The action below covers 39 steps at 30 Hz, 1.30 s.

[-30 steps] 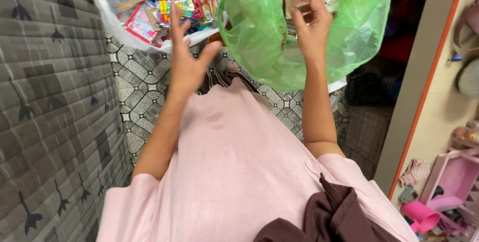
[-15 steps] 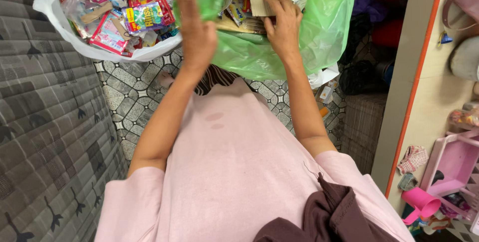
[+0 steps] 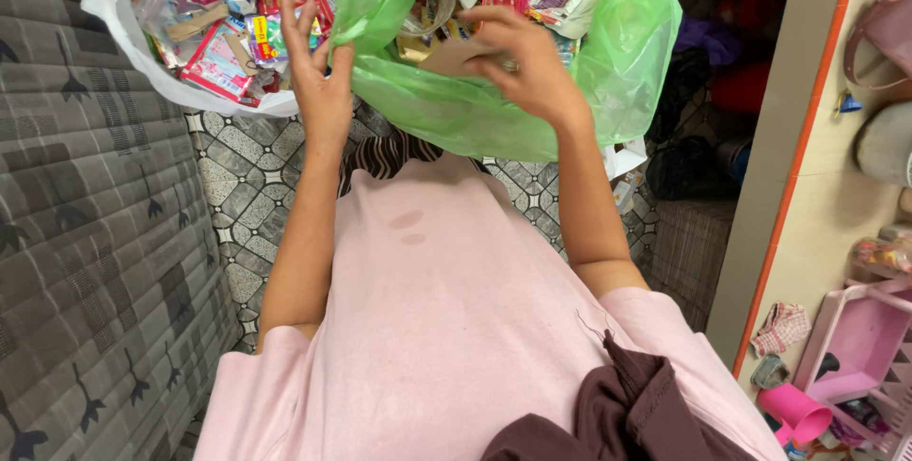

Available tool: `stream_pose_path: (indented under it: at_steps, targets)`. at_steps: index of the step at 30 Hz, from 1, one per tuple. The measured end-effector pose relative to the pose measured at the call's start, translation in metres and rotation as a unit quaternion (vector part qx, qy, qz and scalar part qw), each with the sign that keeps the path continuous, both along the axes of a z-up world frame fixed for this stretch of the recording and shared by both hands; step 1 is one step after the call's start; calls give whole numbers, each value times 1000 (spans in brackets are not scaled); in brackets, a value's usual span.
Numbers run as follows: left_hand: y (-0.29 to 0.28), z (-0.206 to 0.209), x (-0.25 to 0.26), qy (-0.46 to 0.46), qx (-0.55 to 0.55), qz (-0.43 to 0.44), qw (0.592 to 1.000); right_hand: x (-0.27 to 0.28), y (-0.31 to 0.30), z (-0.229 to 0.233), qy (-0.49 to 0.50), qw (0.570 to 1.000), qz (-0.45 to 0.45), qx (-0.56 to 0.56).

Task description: The person transfers various small snack packets from a green plastic bag into a white plastic bag. They handle the items one by one, occasionally picking up dropped packets from the floor, and finally tie the white bag closed.

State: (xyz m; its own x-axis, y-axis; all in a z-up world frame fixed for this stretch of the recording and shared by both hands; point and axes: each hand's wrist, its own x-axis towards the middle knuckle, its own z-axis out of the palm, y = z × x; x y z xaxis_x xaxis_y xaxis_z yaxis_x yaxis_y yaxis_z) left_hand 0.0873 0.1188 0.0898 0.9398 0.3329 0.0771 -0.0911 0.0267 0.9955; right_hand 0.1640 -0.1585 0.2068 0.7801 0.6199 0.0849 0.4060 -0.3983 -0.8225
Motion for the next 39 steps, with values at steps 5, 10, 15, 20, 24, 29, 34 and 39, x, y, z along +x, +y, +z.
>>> stream_pose_path:
  at_steps: [5, 10, 15, 20, 24, 29, 34, 39]
  targets:
    - [5, 11, 2, -12, 52, -5, 999, 9, 54, -16, -43, 994, 75, -71]
    - [19, 26, 2, 3, 83, 4, 997, 0, 28, 1, -36, 991, -13, -129]
    - [28, 45, 5, 89, 80, -36, 992, -10, -11, 34, 47, 983, -170, 56]
    - [55, 68, -30, 33, 264, -35, 963, -31, 23, 40, 101, 938, -201, 265]
    - [116, 68, -66, 78, 439, 142, 884, -56, 86, 31, 128, 950, -120, 259]
    - [170, 25, -67, 107, 441, 140, 880, -58, 176, 7, 2, 993, -9, 117]
    - [179, -11, -70, 143, 340, 118, 922, -39, 219, -18, 2, 995, -62, 79]
    - [190, -11, -70, 108, 348, 76, 928, -30, 243, -20, -57, 990, -81, 102]
